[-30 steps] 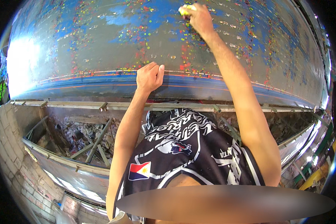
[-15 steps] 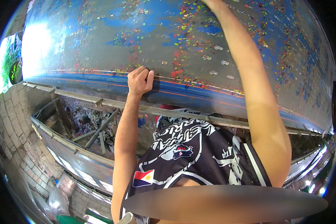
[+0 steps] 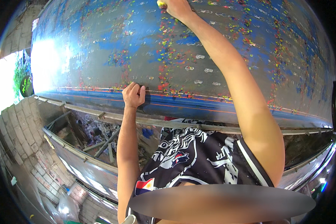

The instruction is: The person wipes a large blue surface covered with colorful specks using a yellow sponge. They move the sponge back and forth across the surface, occasionally pausing to reposition their hands.

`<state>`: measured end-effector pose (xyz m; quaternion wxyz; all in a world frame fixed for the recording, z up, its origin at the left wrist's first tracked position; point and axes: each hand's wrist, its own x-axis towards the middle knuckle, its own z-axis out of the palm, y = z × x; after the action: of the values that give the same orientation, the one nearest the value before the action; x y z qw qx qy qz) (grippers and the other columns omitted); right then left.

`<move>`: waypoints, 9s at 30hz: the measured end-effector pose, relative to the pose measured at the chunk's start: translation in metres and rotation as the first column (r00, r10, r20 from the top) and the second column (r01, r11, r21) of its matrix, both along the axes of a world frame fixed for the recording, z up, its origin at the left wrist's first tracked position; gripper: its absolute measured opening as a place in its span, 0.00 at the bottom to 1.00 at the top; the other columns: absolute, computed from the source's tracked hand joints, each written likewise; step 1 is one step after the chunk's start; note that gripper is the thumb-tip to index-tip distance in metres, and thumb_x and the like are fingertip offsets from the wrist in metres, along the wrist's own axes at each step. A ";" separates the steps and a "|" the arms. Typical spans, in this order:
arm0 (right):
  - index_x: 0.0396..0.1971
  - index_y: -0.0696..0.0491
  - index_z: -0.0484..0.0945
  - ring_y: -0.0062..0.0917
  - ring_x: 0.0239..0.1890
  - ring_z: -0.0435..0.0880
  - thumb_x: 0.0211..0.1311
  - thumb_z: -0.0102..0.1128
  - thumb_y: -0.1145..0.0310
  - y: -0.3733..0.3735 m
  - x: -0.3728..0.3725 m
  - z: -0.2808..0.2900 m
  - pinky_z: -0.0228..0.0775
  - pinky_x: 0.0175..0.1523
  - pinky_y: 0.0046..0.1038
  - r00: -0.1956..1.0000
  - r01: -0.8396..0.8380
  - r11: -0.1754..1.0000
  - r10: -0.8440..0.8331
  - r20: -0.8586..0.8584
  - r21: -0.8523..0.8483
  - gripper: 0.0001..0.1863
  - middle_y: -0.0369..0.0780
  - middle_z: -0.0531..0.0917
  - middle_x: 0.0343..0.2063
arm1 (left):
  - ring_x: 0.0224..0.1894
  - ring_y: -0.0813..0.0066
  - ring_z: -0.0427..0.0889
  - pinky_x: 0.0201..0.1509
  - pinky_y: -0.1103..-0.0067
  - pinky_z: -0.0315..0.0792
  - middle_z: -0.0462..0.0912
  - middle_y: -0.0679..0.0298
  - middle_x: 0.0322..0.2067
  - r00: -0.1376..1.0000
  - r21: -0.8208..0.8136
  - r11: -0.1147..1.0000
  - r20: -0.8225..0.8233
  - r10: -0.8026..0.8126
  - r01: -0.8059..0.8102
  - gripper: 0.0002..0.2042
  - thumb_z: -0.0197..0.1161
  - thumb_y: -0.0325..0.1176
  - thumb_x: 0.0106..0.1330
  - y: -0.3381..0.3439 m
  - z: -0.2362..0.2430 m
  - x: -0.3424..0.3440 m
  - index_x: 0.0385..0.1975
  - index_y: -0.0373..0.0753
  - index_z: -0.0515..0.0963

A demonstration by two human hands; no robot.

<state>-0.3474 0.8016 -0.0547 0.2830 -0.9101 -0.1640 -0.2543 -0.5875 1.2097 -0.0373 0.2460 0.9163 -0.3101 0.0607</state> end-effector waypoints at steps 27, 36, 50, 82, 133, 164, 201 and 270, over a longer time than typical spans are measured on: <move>0.62 0.32 0.91 0.44 0.55 0.81 0.70 0.68 0.71 -0.192 -0.255 -0.025 0.76 0.66 0.41 0.855 0.430 0.857 -0.487 -0.177 -0.283 0.24 0.42 0.86 0.55 | 0.24 0.51 0.77 0.27 0.60 0.70 0.74 0.58 0.23 0.994 -0.004 0.999 0.104 -0.033 0.034 0.17 0.64 0.31 0.77 0.005 -0.009 -0.004 0.22 0.38 0.72; 0.61 0.41 0.91 0.48 0.58 0.81 0.64 0.59 0.85 -0.044 -0.485 0.006 0.76 0.66 0.45 0.791 0.514 0.830 -0.557 -0.255 -0.218 0.30 0.46 0.84 0.57 | 0.24 0.48 0.79 0.27 0.58 0.72 0.76 0.57 0.23 0.992 -0.031 0.999 0.124 -0.021 0.025 0.18 0.64 0.34 0.78 0.008 -0.013 -0.005 0.22 0.39 0.74; 0.55 0.39 0.94 0.44 0.55 0.82 0.62 0.64 0.81 -0.126 -0.342 -0.012 0.78 0.63 0.42 0.848 0.508 0.849 -0.523 -0.090 -0.144 0.26 0.41 0.86 0.53 | 0.23 0.48 0.77 0.27 0.58 0.69 0.74 0.56 0.23 0.993 0.038 0.998 0.105 0.047 -0.051 0.19 0.64 0.35 0.79 -0.002 -0.011 -0.008 0.21 0.39 0.73; 0.58 0.40 0.91 0.42 0.62 0.82 0.65 0.64 0.73 0.112 -0.265 -0.007 0.78 0.70 0.40 0.978 -0.085 0.992 0.064 -0.199 -0.098 0.23 0.42 0.86 0.59 | 0.27 0.49 0.82 0.31 0.59 0.76 0.78 0.59 0.25 0.989 0.077 0.994 0.132 0.064 -0.075 0.17 0.63 0.39 0.79 0.003 -0.011 -0.007 0.24 0.42 0.76; 0.54 0.36 0.93 0.36 0.62 0.88 0.58 0.66 0.81 -0.509 -0.746 0.002 0.82 0.69 0.36 0.925 0.152 0.983 -0.177 -0.336 -0.099 0.28 0.35 0.90 0.60 | 0.30 0.53 0.79 0.36 0.60 0.74 0.76 0.59 0.27 0.985 -0.093 0.994 0.169 -0.042 0.058 0.15 0.75 0.30 0.69 -0.468 -0.018 -0.240 0.24 0.39 0.75; 0.35 0.43 0.92 0.39 0.55 0.87 0.56 0.66 0.74 -0.474 -0.254 -0.025 0.76 0.60 0.52 0.941 0.334 0.926 -0.337 0.019 -0.176 0.11 0.39 0.92 0.41 | 0.30 0.58 0.79 0.35 0.64 0.71 0.79 0.62 0.29 0.975 -0.253 0.949 0.165 -0.149 0.188 0.13 0.74 0.29 0.65 -0.448 -0.023 -0.228 0.22 0.39 0.76; 0.38 0.43 0.92 0.44 0.51 0.87 0.55 0.68 0.74 -0.626 -0.269 -0.040 0.77 0.57 0.46 0.907 0.421 0.902 -0.417 0.064 -0.097 0.13 0.40 0.92 0.41 | 0.23 0.54 0.71 0.27 0.61 0.65 0.67 0.60 0.21 0.994 -0.076 0.996 0.103 -0.032 0.040 0.20 0.71 0.26 0.68 -0.476 -0.017 -0.236 0.19 0.39 0.66; 0.60 0.32 0.91 0.45 0.61 0.81 0.61 0.65 0.83 -0.714 -0.853 -0.005 0.77 0.69 0.40 0.721 0.643 0.753 -0.657 -0.218 -0.142 0.32 0.44 0.84 0.66 | 0.34 0.46 0.83 0.40 0.57 0.74 0.83 0.47 0.30 0.983 -0.009 1.000 -0.186 0.014 -0.016 0.19 0.65 0.41 0.81 -0.631 0.036 -0.345 0.30 0.33 0.81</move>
<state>-1.2000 0.0878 -0.0596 0.1690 -0.9420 0.1961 -0.2136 -0.9325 0.5782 -0.0010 0.2784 0.9189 -0.2787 -0.0214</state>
